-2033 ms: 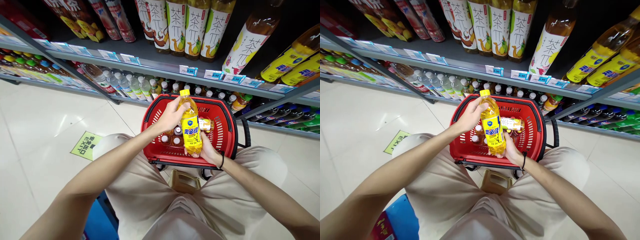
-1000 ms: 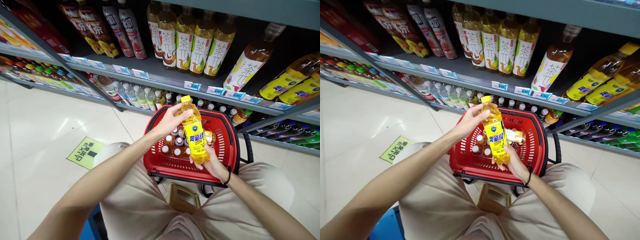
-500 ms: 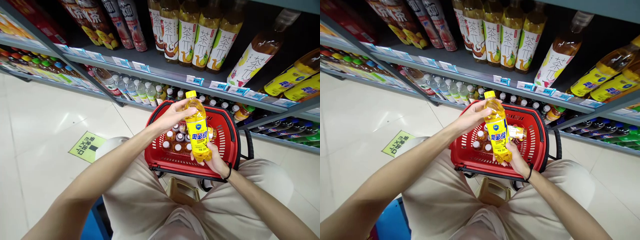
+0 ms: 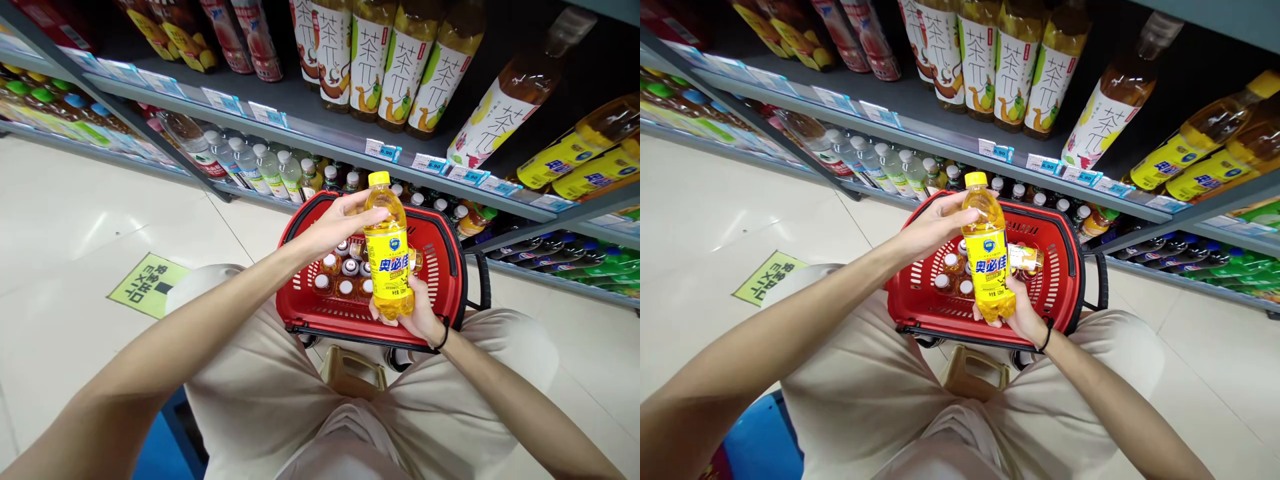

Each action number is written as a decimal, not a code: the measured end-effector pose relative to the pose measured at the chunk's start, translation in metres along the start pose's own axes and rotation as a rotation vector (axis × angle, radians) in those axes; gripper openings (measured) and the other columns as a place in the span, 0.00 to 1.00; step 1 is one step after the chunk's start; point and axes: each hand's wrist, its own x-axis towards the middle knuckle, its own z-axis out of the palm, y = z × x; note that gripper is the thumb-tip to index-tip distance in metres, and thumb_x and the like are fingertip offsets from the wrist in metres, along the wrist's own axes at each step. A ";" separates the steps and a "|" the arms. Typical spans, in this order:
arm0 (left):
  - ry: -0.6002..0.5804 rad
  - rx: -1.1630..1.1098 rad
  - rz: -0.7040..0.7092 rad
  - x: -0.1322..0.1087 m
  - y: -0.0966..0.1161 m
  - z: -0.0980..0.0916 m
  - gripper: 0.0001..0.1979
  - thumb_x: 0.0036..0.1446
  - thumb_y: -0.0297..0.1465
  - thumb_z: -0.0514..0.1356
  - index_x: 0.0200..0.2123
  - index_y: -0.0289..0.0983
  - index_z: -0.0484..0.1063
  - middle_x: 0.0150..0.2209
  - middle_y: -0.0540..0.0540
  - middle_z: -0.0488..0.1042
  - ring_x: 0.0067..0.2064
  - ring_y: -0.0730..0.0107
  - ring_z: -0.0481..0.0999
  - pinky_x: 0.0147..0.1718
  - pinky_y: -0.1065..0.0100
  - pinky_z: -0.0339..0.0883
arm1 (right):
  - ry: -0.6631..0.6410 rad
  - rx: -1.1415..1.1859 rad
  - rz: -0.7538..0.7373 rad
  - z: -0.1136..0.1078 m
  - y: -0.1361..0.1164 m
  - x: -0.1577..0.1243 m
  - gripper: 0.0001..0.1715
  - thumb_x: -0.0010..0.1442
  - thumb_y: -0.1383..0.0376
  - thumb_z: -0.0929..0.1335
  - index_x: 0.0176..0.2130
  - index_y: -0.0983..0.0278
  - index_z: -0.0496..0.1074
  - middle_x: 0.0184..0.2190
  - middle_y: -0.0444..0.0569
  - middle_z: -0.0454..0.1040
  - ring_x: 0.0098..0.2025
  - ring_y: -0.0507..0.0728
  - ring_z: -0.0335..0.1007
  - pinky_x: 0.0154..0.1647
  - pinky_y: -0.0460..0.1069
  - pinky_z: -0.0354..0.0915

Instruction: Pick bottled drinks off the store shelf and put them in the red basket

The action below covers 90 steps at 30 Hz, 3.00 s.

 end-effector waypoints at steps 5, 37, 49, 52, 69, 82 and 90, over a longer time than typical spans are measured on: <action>-0.002 -0.005 -0.001 0.000 0.000 0.000 0.27 0.57 0.42 0.72 0.59 0.40 0.78 0.54 0.41 0.80 0.56 0.55 0.79 0.58 0.57 0.69 | -0.008 0.004 -0.003 0.002 -0.001 0.001 0.40 0.62 0.33 0.64 0.42 0.67 0.76 0.23 0.49 0.76 0.17 0.50 0.59 0.17 0.44 0.53; -0.001 0.001 -0.019 -0.003 0.003 0.003 0.28 0.59 0.44 0.71 0.60 0.41 0.78 0.55 0.41 0.81 0.55 0.56 0.80 0.57 0.58 0.72 | -0.040 -0.010 0.030 -0.002 0.003 -0.002 0.44 0.65 0.33 0.61 0.53 0.68 0.73 0.29 0.52 0.79 0.18 0.52 0.64 0.19 0.46 0.57; 0.092 0.004 -0.041 -0.001 -0.001 0.005 0.24 0.58 0.44 0.71 0.53 0.38 0.80 0.54 0.40 0.80 0.53 0.58 0.81 0.57 0.57 0.71 | -0.066 0.044 0.074 0.003 -0.007 0.000 0.44 0.62 0.31 0.61 0.46 0.67 0.74 0.26 0.52 0.79 0.15 0.51 0.62 0.15 0.45 0.55; 0.198 -0.051 -0.062 0.000 -0.001 0.008 0.24 0.60 0.46 0.69 0.50 0.35 0.79 0.51 0.39 0.81 0.51 0.59 0.81 0.56 0.57 0.71 | -0.133 0.147 0.192 -0.001 -0.014 0.000 0.46 0.63 0.29 0.56 0.43 0.66 0.73 0.22 0.49 0.77 0.12 0.51 0.57 0.11 0.45 0.50; 0.310 -0.034 0.023 0.006 0.002 -0.002 0.27 0.54 0.46 0.73 0.52 0.36 0.77 0.49 0.41 0.83 0.49 0.60 0.83 0.52 0.59 0.74 | 0.252 0.084 0.002 0.002 -0.024 0.015 0.33 0.68 0.42 0.60 0.44 0.67 0.74 0.28 0.53 0.79 0.19 0.56 0.69 0.17 0.48 0.61; 0.311 0.001 0.038 0.005 -0.002 0.004 0.31 0.52 0.46 0.74 0.52 0.32 0.74 0.51 0.36 0.82 0.53 0.55 0.82 0.56 0.57 0.73 | 0.256 0.063 0.011 -0.003 -0.019 0.011 0.34 0.65 0.41 0.60 0.40 0.67 0.76 0.27 0.53 0.78 0.19 0.55 0.67 0.18 0.47 0.59; 0.304 -0.004 0.027 0.004 -0.002 0.003 0.33 0.51 0.47 0.75 0.52 0.33 0.74 0.52 0.36 0.81 0.53 0.55 0.82 0.55 0.58 0.74 | 0.266 0.076 -0.005 -0.004 -0.017 0.012 0.34 0.66 0.42 0.60 0.42 0.68 0.76 0.27 0.54 0.78 0.18 0.55 0.66 0.18 0.47 0.58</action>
